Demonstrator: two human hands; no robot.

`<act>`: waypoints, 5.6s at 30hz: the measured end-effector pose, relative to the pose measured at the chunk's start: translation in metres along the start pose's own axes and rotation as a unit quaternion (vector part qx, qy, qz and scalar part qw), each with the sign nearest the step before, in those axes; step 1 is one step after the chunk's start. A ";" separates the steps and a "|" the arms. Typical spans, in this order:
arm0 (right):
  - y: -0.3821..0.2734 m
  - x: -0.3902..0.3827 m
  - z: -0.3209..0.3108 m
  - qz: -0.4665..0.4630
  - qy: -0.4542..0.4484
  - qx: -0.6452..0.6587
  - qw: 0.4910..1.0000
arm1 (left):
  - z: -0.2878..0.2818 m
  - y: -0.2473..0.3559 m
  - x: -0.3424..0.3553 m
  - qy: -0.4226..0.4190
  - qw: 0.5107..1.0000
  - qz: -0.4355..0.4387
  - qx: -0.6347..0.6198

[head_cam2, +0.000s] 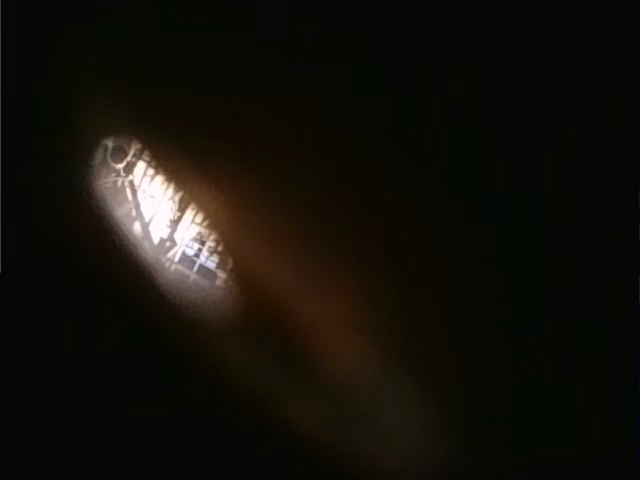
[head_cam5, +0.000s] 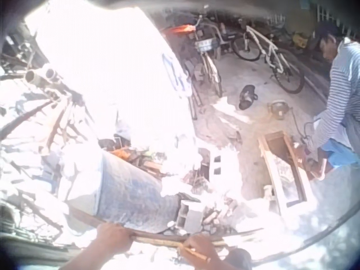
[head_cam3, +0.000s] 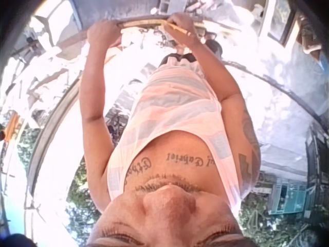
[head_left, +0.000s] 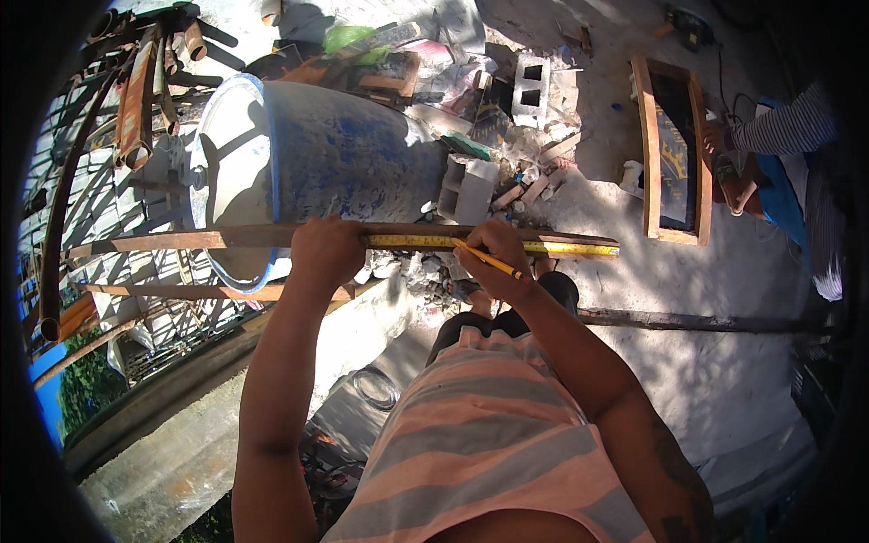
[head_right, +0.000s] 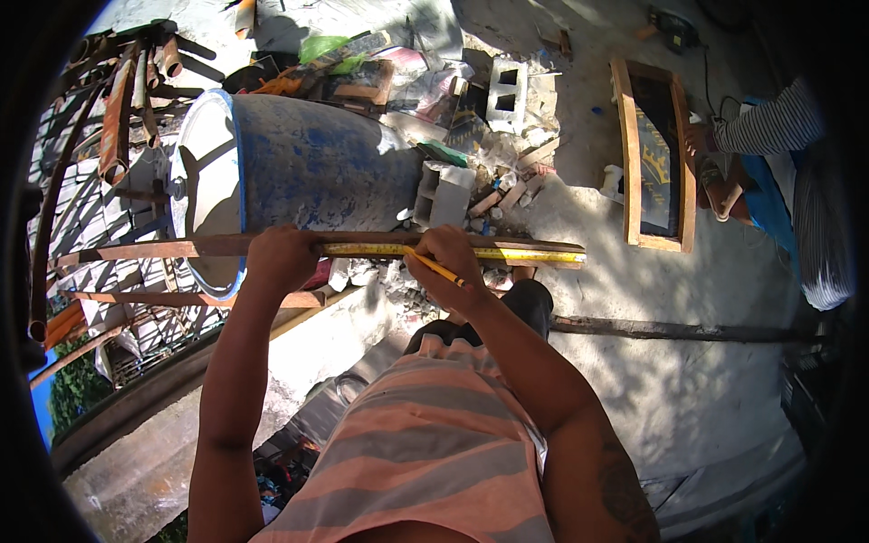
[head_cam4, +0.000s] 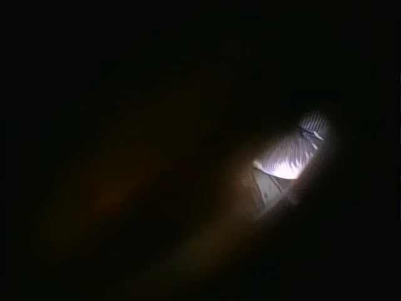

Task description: The person measures and marks a wooden frame using a tape measure and pencil, then uses a hand saw to cut a piece of wood. The person works in a cluttered outdoor area with construction materials and tools visible.

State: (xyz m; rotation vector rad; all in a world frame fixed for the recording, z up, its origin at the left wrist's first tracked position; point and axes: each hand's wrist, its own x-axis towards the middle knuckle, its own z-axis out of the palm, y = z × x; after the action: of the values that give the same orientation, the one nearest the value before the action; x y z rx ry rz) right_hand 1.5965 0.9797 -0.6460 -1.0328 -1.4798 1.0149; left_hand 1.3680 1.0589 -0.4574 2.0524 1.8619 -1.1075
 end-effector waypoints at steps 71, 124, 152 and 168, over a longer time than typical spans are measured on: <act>0.001 -0.042 -0.004 0.156 0.014 0.135 0.978 | 0.462 -0.005 -0.272 -0.272 0.844 -0.129 -0.443; -0.095 -0.464 -0.150 0.261 0.188 -0.314 0.893 | 0.500 0.072 -0.238 -0.213 0.903 0.060 -0.367; -0.067 -0.838 -0.554 0.345 0.487 -0.167 0.785 | 0.247 0.676 -0.142 -0.209 0.860 0.352 -0.304; -0.008 -1.021 -0.867 0.584 0.629 -0.101 0.504 | 0.005 1.217 -0.083 -0.149 0.828 0.527 0.118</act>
State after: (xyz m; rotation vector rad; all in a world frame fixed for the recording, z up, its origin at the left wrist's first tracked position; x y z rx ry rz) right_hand 2.5666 0.0694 -0.8019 -2.3037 0.5669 0.4613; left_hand 2.4783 0.7299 -0.8396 2.2886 0.2659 -1.1861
